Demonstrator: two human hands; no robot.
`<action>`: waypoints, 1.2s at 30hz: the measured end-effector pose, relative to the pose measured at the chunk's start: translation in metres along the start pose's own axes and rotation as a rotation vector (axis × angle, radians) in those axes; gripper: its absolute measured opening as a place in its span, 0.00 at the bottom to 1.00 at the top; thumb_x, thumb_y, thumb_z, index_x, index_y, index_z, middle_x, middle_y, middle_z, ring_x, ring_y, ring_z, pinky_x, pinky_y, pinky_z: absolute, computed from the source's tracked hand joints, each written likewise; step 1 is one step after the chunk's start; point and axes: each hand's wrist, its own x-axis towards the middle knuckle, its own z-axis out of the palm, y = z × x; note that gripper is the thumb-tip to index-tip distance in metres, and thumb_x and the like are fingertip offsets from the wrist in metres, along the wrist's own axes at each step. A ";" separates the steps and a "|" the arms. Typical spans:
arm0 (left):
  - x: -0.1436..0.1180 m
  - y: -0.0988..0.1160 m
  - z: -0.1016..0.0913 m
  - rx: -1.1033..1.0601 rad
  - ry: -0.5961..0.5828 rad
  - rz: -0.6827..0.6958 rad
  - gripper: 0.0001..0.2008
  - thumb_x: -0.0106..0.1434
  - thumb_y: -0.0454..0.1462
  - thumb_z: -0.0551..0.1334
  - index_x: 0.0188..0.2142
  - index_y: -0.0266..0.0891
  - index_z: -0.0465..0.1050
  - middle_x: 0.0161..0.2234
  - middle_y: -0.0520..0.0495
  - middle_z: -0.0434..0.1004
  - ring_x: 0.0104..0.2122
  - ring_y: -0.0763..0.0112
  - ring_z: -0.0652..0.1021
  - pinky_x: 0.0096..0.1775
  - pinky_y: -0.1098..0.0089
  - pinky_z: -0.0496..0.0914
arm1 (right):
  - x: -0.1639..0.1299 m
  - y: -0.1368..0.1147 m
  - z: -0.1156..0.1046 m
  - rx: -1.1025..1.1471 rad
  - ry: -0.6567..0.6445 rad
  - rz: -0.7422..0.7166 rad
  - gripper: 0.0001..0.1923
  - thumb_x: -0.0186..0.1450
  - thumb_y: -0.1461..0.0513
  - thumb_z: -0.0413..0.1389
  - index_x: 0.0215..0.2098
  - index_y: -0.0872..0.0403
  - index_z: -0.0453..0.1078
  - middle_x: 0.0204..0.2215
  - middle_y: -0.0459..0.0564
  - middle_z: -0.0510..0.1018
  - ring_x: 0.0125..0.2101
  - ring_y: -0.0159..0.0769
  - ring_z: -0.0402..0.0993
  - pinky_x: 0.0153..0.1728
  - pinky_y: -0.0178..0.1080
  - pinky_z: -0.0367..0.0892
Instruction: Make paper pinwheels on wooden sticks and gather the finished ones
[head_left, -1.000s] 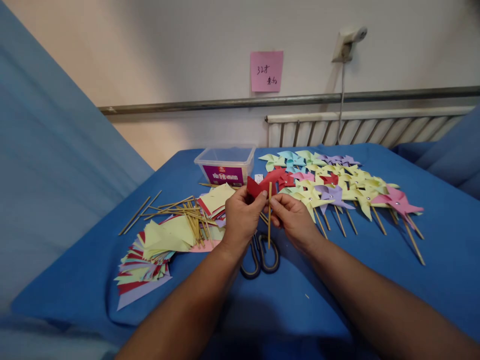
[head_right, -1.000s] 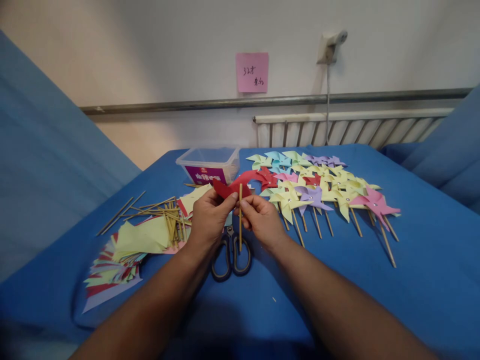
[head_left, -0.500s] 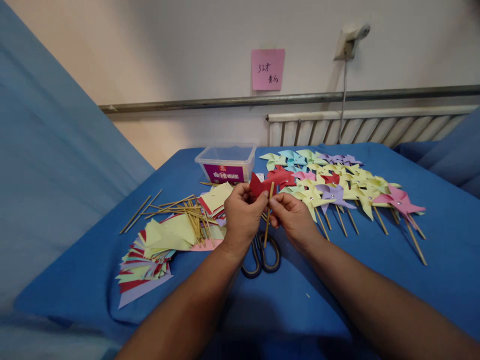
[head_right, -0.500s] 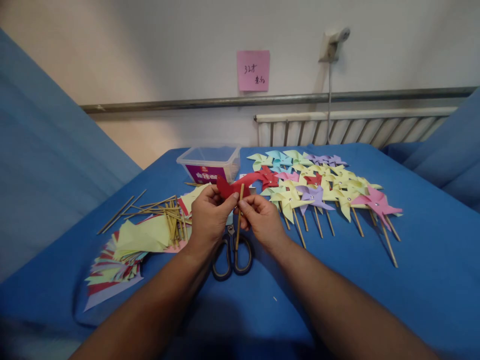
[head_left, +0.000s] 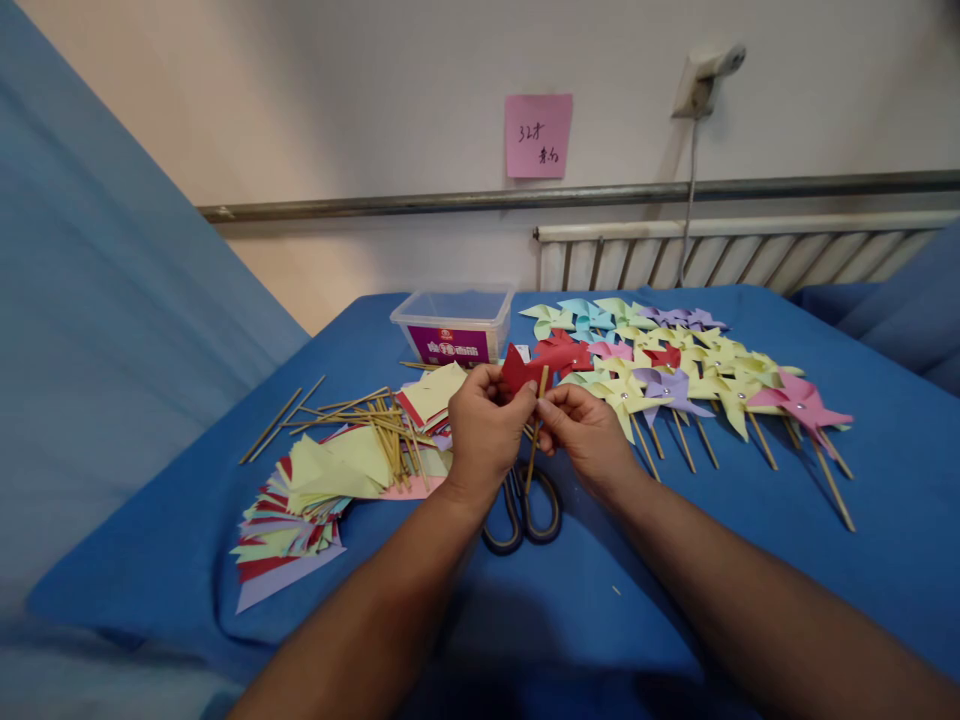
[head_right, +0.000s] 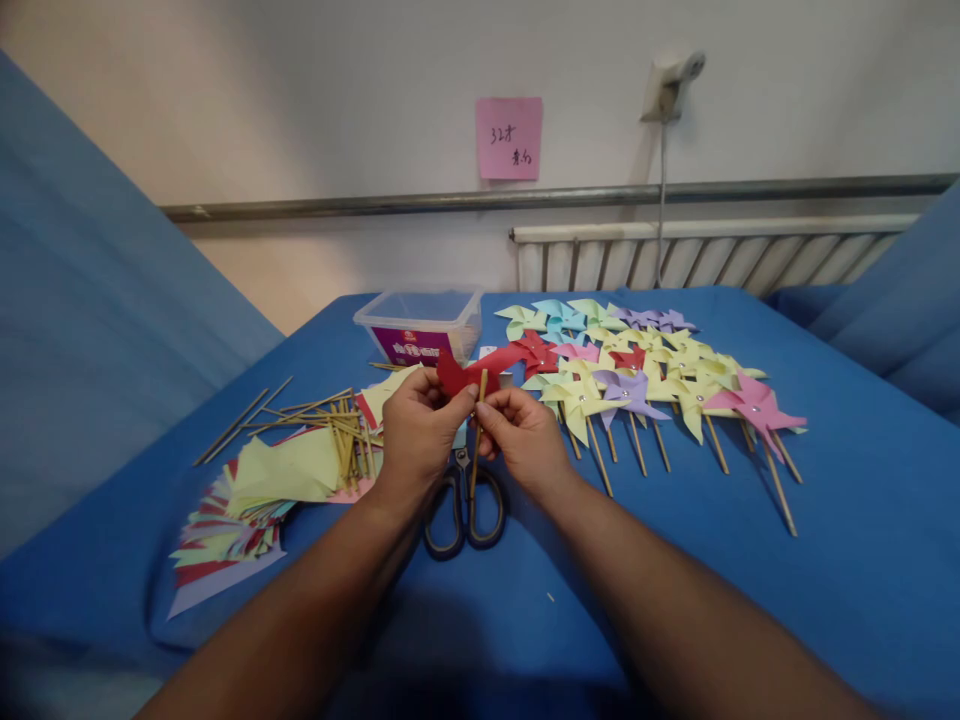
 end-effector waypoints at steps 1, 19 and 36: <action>0.000 0.001 0.000 0.007 0.002 0.004 0.11 0.48 0.38 0.69 0.29 0.37 0.70 0.25 0.52 0.75 0.24 0.74 0.73 0.27 0.73 0.66 | 0.000 0.000 0.000 -0.001 0.001 0.000 0.16 0.55 0.52 0.65 0.29 0.53 0.68 0.14 0.39 0.71 0.15 0.25 0.65 0.17 0.29 0.60; 0.000 -0.002 0.000 0.106 0.052 0.082 0.09 0.49 0.37 0.68 0.28 0.38 0.70 0.23 0.53 0.73 0.23 0.74 0.72 0.27 0.74 0.65 | -0.002 -0.007 0.007 -0.076 0.051 0.009 0.18 0.54 0.49 0.64 0.25 0.53 0.65 0.12 0.39 0.69 0.13 0.26 0.62 0.16 0.30 0.58; 0.000 -0.001 0.000 0.050 0.026 0.081 0.10 0.48 0.36 0.68 0.30 0.38 0.71 0.25 0.53 0.74 0.24 0.74 0.73 0.28 0.74 0.67 | 0.000 -0.007 0.005 -0.130 0.022 -0.031 0.17 0.56 0.49 0.62 0.24 0.52 0.65 0.12 0.39 0.68 0.14 0.26 0.62 0.17 0.31 0.58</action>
